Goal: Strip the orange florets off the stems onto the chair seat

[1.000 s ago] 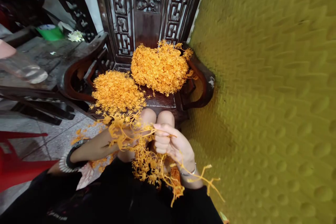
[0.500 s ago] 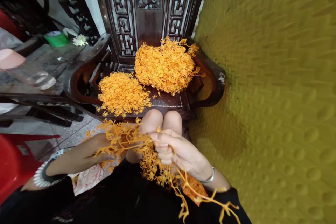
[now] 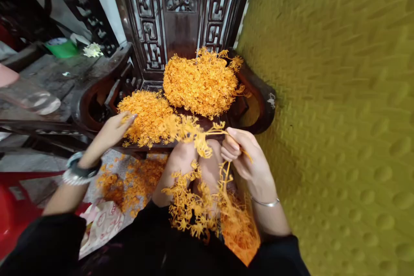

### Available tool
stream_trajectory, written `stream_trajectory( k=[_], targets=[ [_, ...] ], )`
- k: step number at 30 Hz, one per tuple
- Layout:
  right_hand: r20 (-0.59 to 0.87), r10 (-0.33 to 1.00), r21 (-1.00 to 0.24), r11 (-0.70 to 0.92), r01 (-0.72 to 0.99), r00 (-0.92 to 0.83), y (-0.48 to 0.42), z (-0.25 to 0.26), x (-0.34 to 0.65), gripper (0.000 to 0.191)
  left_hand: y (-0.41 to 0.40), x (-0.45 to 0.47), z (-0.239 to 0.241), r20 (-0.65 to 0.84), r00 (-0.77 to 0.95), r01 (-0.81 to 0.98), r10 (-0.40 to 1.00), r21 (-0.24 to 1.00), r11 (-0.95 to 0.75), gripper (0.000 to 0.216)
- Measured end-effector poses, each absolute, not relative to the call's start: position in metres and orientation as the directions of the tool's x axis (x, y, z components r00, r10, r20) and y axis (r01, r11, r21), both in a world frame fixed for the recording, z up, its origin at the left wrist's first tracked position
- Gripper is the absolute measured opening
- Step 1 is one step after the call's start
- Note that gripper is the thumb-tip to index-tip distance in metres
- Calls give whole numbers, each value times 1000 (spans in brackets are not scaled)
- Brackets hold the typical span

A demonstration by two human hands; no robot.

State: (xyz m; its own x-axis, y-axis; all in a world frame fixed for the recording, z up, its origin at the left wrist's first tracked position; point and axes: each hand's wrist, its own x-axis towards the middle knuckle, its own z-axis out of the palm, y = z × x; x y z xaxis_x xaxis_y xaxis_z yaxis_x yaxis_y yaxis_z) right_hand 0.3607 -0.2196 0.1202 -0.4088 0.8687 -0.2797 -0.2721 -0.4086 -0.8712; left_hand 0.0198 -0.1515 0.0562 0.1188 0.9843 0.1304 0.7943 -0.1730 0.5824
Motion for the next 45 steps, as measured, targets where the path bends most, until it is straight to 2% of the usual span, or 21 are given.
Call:
stream_trajectory(
  k=[3, 5, 9, 12, 15, 17, 18, 19, 20, 22, 23, 25, 29, 33, 35, 38, 42, 45],
  targets=[
    [-92, 949, -928, -192, -319, -301, -211, 111, 358, 47, -91, 34, 16, 224, -103, 928, 969, 373, 12, 23],
    [-4, 966, -959, -77, -274, -258, -208, 106, 356, 40, -62, 31, -3, 203, -180, 937, 962, 333, 105, 32],
    [70, 965, -996, 52, -78, -253, -205, 102, 355, 29, -36, 16, -15, 76, -189, 908, 979, 393, 145, 63],
    [97, 959, -994, 108, 26, -266, -205, 101, 358, 29, -33, 10, -3, 111, -180, 867, 977, 487, 105, 69],
    [92, 956, -986, 126, 105, -279, -207, 100, 357, 30, -43, 22, 27, 303, -294, 704, 907, 710, -9, 56],
    [99, 947, -984, 139, 113, -305, -207, 98, 352, 29, -62, 44, 52, 380, -310, 442, 871, 869, -222, 51],
    [108, 939, -983, 151, 109, -328, -207, 97, 348, 27, -74, 58, 64, 386, -234, 250, 892, 911, -329, 52],
    [115, 928, -981, 163, 106, -355, -206, 95, 344, 26, -89, 74, 75, 368, -72, 46, 927, 930, -366, 57],
    [119, 917, -980, 171, 106, -381, -205, 94, 340, 26, -103, 91, 82, 348, 85, -108, 934, 935, -338, 62],
    [103, 906, -982, 157, 101, -411, -204, 89, 331, 26, -129, 124, 90, 258, 333, -231, 907, 955, -186, 62],
    [84, 907, -988, 130, 84, -413, -203, 87, 328, 25, -139, 138, 90, 195, 392, -247, 899, 964, -101, 58],
    [36, 912, -999, 43, 6, -408, -201, 83, 322, 20, -150, 159, 84, 72, 390, -253, 918, 967, 31, 50],
    [-64, 919, -979, -134, -156, -389, -199, 76, 317, 14, -151, 175, 70, -22, 189, -349, 982, 933, 88, 41],
    [-166, 922, -938, -258, -233, -351, -197, 74, 318, 27, -152, 176, 65, -44, 169, -463, 985, 878, 119, 50],
    [-198, 915, -922, -296, -249, -352, -197, 74, 317, 37, -152, 178, 64, -56, 125, -474, 991, 874, 109, 43],
    [-172, 935, -940, -250, -232, -310, -201, 74, 310, 43, -146, 181, 60, -73, 26, -513, 997, 855, 76, 36],
    [-10, 993, -993, -23, -113, -119, -211, 71, 287, 44, -130, 176, 52, -31, -99, -499, 995, 866, -22, 32],
    [48, 999, -994, 49, -97, 10, -216, 67, 265, 47, -111, 170, 50, 56, -23, -416, 998, 908, -60, 33]
  ],
)
